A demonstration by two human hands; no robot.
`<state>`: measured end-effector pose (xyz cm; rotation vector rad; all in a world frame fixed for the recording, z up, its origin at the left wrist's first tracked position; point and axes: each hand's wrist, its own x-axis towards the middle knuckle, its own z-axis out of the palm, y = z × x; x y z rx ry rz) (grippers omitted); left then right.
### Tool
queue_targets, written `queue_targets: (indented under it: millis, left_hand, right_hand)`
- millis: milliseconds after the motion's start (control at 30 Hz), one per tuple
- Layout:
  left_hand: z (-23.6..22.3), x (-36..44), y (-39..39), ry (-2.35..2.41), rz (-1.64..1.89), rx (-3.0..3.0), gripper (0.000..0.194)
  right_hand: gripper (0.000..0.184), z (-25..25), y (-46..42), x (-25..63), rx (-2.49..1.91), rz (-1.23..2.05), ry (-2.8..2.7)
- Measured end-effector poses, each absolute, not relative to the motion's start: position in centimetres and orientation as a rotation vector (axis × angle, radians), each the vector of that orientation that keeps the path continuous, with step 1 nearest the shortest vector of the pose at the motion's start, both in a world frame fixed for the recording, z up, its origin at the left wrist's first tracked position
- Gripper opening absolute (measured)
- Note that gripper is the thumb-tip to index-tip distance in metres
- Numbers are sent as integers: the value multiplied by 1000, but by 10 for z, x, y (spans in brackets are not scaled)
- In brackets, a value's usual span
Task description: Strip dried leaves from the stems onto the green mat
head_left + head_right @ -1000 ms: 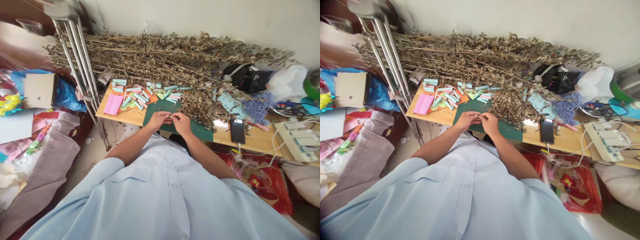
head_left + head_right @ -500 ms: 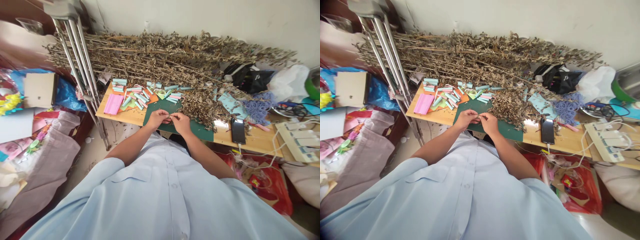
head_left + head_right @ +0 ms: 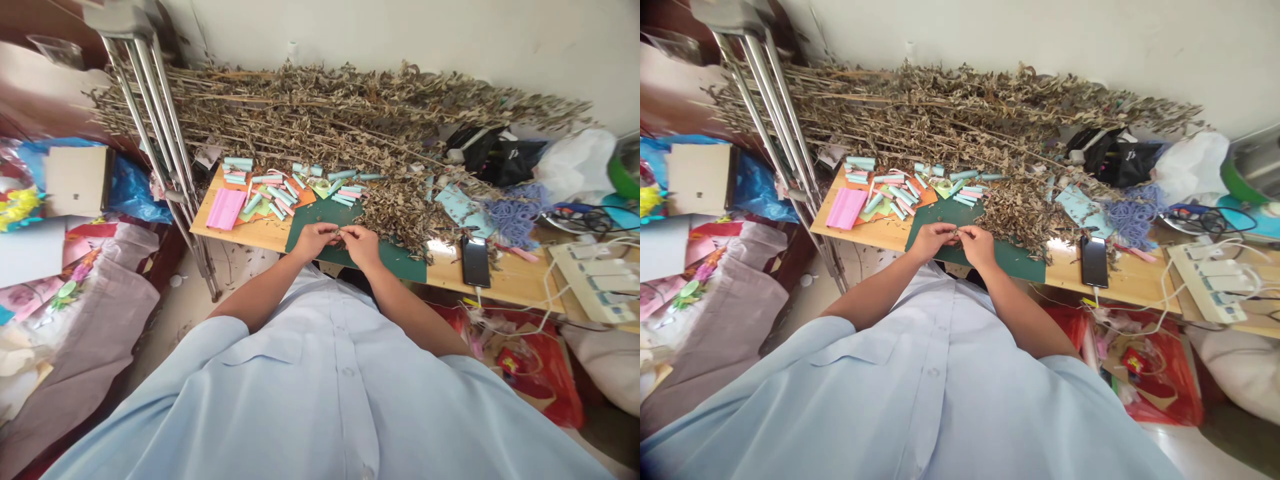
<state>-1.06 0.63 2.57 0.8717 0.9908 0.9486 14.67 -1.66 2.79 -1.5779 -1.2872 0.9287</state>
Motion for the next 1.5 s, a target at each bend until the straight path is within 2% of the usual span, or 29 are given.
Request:
queue_targets:
  millis: [267,600,867,1000,1133,1333,1500]
  left_hand:
    - [18,-11,8,974,982,894,37]
    - [6,-13,8,954,1001,1093,31]
    - [3,-10,4,989,1044,1139,16]
    - [8,-11,2,1012,1015,1155,15]
    - [14,-12,1,1038,996,1154,19]
    - [26,-11,3,1103,918,1297,12]
    - [26,-9,6,1072,909,1328,11]
  right_hand:
    - [24,30,-18,144,-1597,933,-1295]
    - [23,26,-16,144,-1615,906,-1278]
    - [29,24,-25,144,-1594,883,-1364]
    - [30,24,-29,147,-1549,907,-1368]
    - [30,19,-32,153,-1565,798,-1349]
    - [25,3,-36,160,-1356,398,-1520]
    - [26,-1,-31,161,-1201,309,-1714]
